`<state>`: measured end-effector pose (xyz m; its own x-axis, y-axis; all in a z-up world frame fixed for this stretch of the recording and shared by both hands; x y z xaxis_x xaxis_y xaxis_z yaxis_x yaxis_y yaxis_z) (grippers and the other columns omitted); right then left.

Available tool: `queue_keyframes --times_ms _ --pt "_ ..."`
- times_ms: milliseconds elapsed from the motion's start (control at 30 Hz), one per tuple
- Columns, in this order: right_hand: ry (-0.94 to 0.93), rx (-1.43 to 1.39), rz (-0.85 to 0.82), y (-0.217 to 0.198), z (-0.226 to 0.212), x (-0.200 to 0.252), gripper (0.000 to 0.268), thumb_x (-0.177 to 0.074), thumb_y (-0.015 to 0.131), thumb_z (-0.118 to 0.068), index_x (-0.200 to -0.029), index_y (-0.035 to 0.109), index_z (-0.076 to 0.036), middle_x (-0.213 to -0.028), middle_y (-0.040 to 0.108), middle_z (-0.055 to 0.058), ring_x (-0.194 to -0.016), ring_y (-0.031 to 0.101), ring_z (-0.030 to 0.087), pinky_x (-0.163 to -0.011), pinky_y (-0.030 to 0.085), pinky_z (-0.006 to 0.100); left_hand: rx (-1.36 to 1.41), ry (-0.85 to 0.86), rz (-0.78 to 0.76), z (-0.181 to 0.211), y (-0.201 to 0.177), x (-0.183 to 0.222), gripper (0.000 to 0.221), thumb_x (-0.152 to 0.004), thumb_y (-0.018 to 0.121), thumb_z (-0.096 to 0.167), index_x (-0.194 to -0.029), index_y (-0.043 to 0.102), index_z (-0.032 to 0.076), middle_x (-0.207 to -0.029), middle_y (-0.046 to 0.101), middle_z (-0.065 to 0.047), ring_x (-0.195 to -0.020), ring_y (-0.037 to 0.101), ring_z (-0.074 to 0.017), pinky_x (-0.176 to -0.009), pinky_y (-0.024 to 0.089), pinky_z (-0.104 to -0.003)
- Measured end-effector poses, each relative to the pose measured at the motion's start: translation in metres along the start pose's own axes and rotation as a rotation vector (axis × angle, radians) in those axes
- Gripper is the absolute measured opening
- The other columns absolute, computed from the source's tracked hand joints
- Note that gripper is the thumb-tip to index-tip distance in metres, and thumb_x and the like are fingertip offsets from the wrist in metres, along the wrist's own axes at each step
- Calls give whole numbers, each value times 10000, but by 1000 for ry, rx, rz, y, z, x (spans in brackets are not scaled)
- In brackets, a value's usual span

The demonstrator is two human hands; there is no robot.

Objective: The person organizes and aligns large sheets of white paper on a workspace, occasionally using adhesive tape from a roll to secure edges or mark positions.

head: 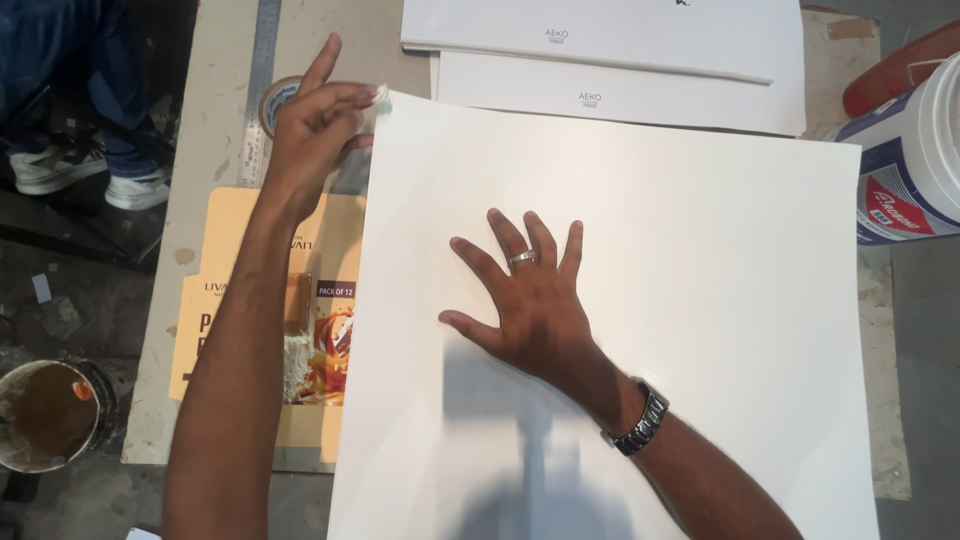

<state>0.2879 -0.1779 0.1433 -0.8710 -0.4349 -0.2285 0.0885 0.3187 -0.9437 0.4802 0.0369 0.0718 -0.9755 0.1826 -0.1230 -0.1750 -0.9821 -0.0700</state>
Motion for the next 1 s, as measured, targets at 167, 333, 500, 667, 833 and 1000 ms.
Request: queue_keyframes --times_ms 167,333,500,667,833,1000 --pt "4 2 -6 1 2 -2 739 -891 646 -666 -1455 539 -200 -1517 434 229 -1390 371 512 -1085 175 828 -55 -26 -1 -12 6 -14 281 -949 596 5 -1192 735 14 -1756 193 -82 -791 599 -16 -722 587 -213" --pt "13 -19 -34 3 3 -2 738 -886 651 -657 -1450 534 -194 -1518 414 238 -1390 348 521 -1075 157 830 -103 -19 4 -21 1 -11 228 -940 582 -6 -1089 749 35 -1744 252 -111 -835 646 -7 -776 604 -214" --pt "16 -19 -48 7 5 -1 687 -934 613 -619 -1468 522 -196 -1533 409 233 -1402 340 516 -1090 148 821 -163 5 32 -11 1 23 252 -912 612 -27 -1097 768 46 -1710 326 -124 -1062 619 -148 -926 534 -296" --pt "27 -36 -76 10 7 -1 644 -972 573 -581 -1479 512 -189 -1540 395 235 -1415 302 517 -1089 115 813 -85 64 13 6 10 71 259 -920 586 -62 -1096 759 18 -1664 378 -164 -1448 507 -293 -1153 510 -402" --pt "46 -36 -69 12 9 -1 620 -978 573 -556 -1483 511 -200 -1561 378 218 -1437 264 501 -1108 91 802 -137 44 38 16 16 132 226 -926 596 -59 -1076 755 -1 -1502 578 -179 -1375 593 -329 -1137 500 -399" --pt "60 -38 -86 12 10 -2 615 -971 580 -554 -1477 516 -212 -1562 377 210 -1441 253 493 -1106 85 800 -158 22 25 27 21 206 289 -845 572 -83 -1036 771 4 -1501 569 -203 -1369 595 -339 -1138 524 -399"
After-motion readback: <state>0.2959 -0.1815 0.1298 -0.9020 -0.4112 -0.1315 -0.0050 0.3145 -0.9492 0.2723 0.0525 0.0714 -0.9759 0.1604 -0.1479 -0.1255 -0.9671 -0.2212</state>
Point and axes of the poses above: each hand's wrist, its own x-axis away from the middle knuckle, its own y-axis out of the palm, z = x × y, the point moved 9 cm from there along -x, towards the middle knuckle
